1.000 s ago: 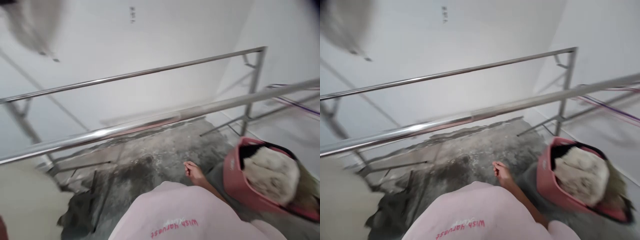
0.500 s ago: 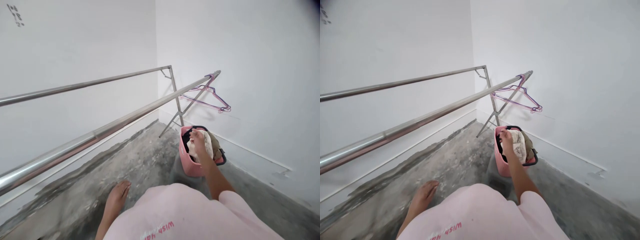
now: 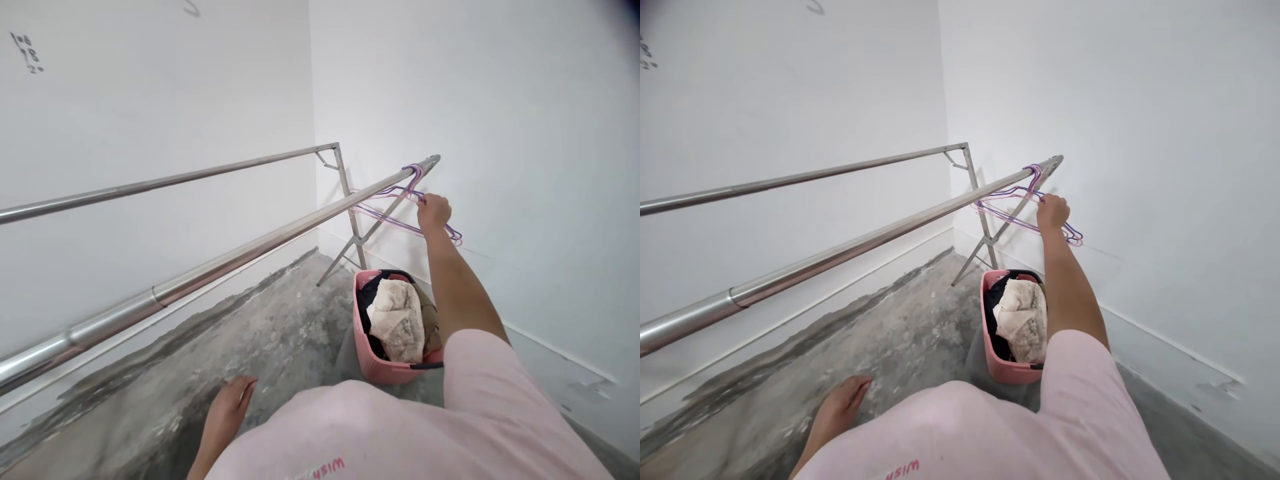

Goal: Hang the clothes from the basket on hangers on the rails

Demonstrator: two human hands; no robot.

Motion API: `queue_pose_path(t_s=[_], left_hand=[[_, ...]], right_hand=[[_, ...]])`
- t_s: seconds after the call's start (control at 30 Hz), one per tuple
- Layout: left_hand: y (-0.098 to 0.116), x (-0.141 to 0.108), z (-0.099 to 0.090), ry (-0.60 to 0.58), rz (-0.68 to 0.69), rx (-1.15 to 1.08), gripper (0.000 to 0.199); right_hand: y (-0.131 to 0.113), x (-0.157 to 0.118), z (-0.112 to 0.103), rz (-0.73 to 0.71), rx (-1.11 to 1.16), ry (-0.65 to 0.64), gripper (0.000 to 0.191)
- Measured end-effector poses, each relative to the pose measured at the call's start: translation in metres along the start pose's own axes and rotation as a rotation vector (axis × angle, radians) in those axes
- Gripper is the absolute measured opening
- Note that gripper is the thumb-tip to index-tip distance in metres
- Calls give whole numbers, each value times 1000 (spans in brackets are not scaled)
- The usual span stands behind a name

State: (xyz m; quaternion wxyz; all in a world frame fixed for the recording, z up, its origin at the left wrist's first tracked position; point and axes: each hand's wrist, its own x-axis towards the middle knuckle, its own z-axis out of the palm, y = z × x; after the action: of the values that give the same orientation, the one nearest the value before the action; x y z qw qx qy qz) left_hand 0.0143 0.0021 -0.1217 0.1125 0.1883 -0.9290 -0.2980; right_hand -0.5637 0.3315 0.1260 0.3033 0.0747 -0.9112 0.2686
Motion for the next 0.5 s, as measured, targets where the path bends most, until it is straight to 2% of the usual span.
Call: queue_pose_path(t_s=[0.13, 0.3, 0.4, 0.5], left_hand=[[8, 1, 0, -17, -27, 24, 40], [5, -2, -4, -91, -36, 56, 41], [8, -1, -7, -94, -23, 64, 42], [14, 0, -9, -101, -13, 58, 42]], right_hand=[[-2, 1, 2, -85, 48, 58, 17], [-7, -9, -21, -93, 197, 218, 17], [4, -42, -36, -97, 278, 193, 13], [33, -97, -36, -43, 326, 111, 17]])
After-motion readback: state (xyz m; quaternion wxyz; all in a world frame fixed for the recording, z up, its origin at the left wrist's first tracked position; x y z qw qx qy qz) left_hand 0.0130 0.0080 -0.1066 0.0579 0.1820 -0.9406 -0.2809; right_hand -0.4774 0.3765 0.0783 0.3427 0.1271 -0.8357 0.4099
